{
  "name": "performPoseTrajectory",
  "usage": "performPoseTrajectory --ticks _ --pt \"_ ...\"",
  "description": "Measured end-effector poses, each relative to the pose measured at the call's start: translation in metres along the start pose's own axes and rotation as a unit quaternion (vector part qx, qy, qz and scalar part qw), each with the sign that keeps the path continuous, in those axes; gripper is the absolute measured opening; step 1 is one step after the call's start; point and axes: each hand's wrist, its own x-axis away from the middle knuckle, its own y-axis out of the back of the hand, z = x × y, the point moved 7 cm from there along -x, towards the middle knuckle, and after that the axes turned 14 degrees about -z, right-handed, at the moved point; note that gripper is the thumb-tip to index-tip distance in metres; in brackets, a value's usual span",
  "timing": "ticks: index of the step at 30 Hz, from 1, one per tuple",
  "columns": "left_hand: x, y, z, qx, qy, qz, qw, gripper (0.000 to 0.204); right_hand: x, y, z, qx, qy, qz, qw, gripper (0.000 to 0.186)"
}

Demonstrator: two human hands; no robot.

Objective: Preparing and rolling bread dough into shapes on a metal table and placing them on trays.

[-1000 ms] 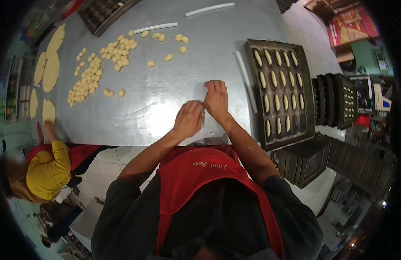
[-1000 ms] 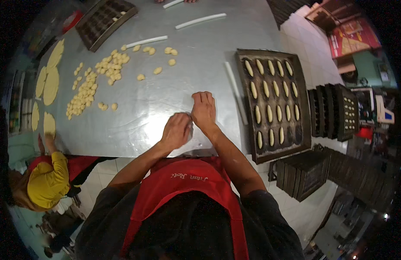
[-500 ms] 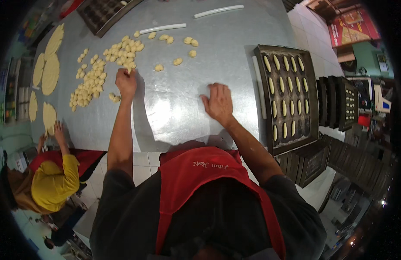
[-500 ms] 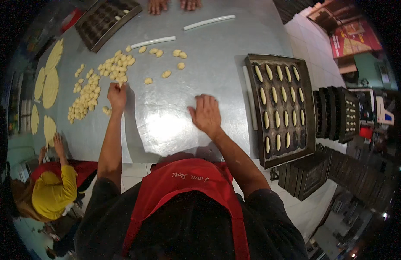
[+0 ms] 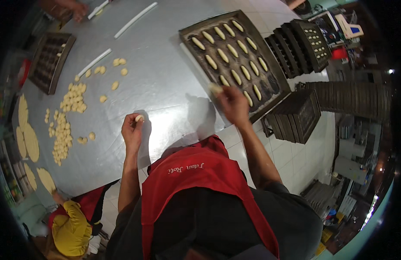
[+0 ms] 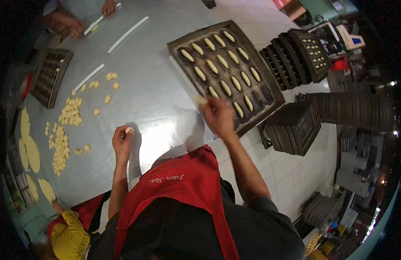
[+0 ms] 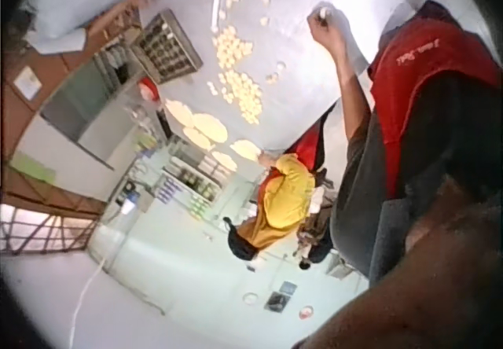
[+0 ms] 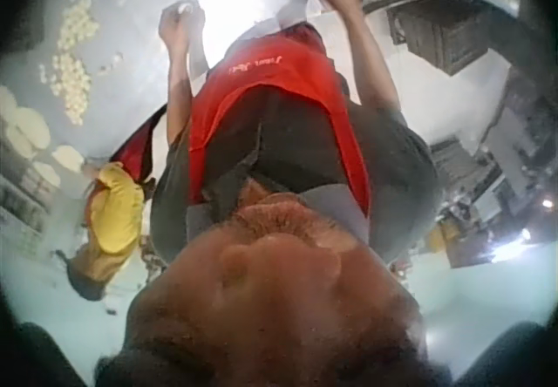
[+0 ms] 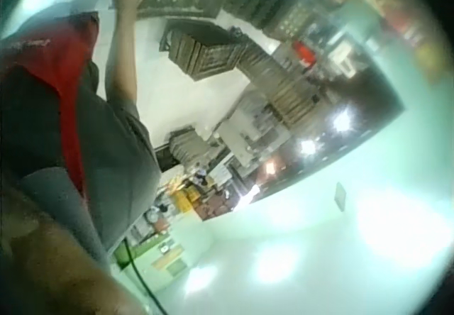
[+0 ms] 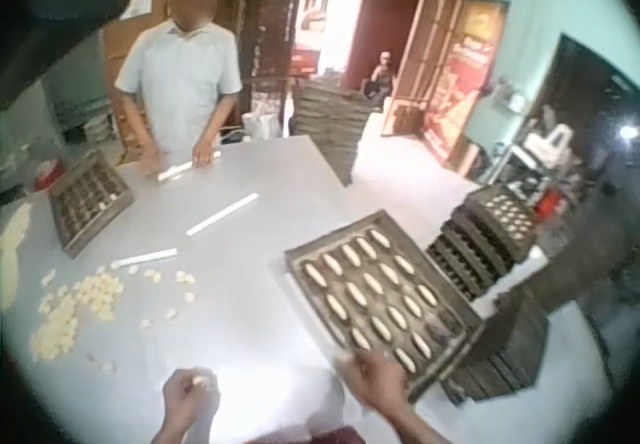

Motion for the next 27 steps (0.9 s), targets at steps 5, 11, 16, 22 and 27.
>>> performPoseTrajectory --ticks 5,11,16,22,27 --pt "0.001 -0.031 -0.016 0.087 0.033 0.027 0.995 0.025 -0.051 0.159 -0.135 -0.148 -0.139 -0.327 0.923 0.035" --pt "0.014 -0.061 -0.014 -0.019 0.042 -0.011 0.999 0.028 -0.063 0.099 -0.089 0.227 0.081 -0.094 0.966 0.04" --pt "0.027 -0.131 -0.063 -0.11 -0.065 0.043 0.991 0.035 -0.034 -0.093 0.024 0.01 0.188 0.062 0.98 0.053" --pt "0.077 -0.123 -0.081 -0.299 -0.4 0.023 0.866 0.037 -0.014 -0.14 0.013 0.134 0.163 0.095 0.973 0.05" --pt "0.062 -0.105 -0.09 -0.351 -0.352 0.037 0.867 0.073 0.06 -0.115 0.04 -0.055 0.322 0.19 0.926 0.042"
